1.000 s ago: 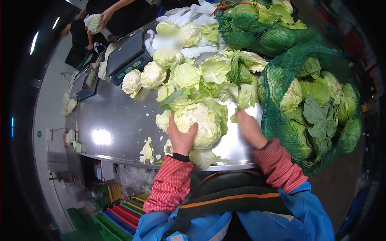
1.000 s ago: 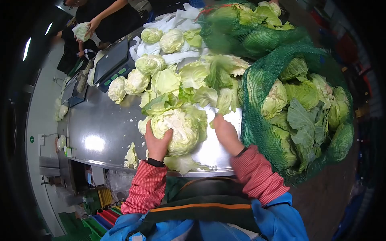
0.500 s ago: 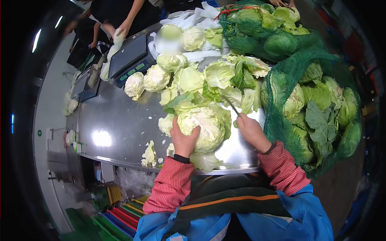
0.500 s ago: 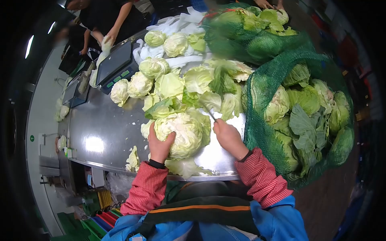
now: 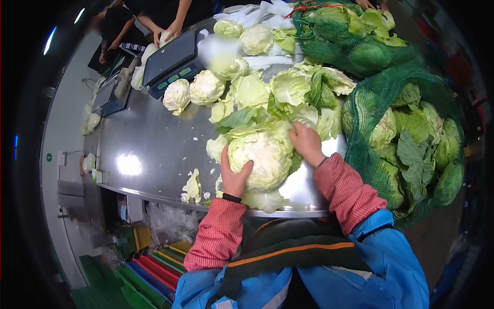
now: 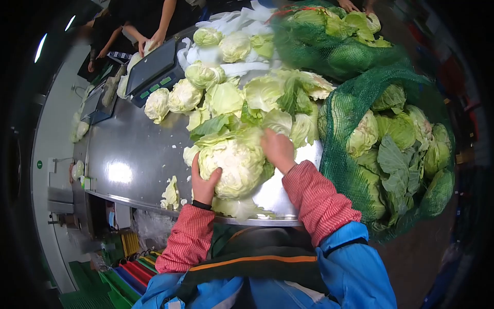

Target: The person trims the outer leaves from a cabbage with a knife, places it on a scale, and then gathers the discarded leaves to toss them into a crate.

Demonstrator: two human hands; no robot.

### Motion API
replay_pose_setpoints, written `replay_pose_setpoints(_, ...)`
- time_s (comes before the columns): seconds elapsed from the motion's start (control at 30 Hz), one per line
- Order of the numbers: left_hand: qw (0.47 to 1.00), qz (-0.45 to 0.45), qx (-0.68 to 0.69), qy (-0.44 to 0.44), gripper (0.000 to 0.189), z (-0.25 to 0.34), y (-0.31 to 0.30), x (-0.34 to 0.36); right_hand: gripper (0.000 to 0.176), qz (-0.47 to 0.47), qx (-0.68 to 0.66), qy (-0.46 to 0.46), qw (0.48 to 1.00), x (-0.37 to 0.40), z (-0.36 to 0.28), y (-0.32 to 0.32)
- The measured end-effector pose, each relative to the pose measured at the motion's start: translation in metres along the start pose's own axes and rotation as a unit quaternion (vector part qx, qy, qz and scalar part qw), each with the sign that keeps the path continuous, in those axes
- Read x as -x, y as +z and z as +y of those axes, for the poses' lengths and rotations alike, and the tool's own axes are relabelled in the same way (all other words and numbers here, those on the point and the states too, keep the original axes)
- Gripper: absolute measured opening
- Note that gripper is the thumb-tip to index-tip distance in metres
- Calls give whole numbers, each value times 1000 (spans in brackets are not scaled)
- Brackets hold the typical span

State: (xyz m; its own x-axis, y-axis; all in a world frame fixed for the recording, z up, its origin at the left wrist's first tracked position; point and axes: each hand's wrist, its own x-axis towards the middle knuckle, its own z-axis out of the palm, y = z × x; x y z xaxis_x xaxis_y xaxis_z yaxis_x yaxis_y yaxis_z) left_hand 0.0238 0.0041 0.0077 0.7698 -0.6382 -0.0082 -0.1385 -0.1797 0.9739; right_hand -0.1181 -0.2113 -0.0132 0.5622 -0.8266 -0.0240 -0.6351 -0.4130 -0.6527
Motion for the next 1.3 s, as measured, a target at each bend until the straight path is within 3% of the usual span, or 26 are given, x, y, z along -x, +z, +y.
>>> replay_pose_setpoints(0.07,971,8,216,-106,78,1,-3,1,31,-4,26,28,999,-5,33,-3)
replay_pose_setpoints(0.1,928,35,338,-152,72,3,-1,6,32,-21,41,36,998,-4,35,-13)
replay_pose_setpoints(0.2,892,112,407,-164,71,-2,5,17,32,-25,88,-12,996,21,16,-46)
replay_pose_setpoints(0.27,919,166,327,-144,78,15,21,20,30,-4,81,-23,996,40,-24,-72)
replay_pose_setpoints(0.33,951,199,210,-109,81,19,36,25,27,-14,62,-123,990,67,-29,-73)
replay_pose_setpoints(0.47,957,232,147,-92,88,20,55,29,17,9,209,-218,953,120,-29,-76)
replay_pose_setpoints(0.57,968,234,33,-82,91,13,57,28,19,21,120,-134,984,115,1,-65)
replay_pose_setpoints(0.67,968,229,-59,-79,95,33,63,33,22,-52,26,-61,996,117,10,-64)
replay_pose_setpoints(0.8,969,222,-104,-8,100,24,65,38,38,-87,-90,-42,991,108,-40,-95)
replay_pose_setpoints(0.9,973,201,-116,-6,101,36,70,44,48,-7,-31,-63,997,74,-37,-58)
replay_pose_setpoints(1.1,975,176,-134,4,102,36,69,46,51,-56,44,-46,996,52,-22,-28)
replay_pose_setpoints(1.2,983,146,-105,46,104,32,70,47,49,-140,55,35,988,42,-11,-25)
replay_pose_setpoints(1.3,986,166,-16,10,97,19,65,38,48,-105,-5,42,994,36,21,-9)
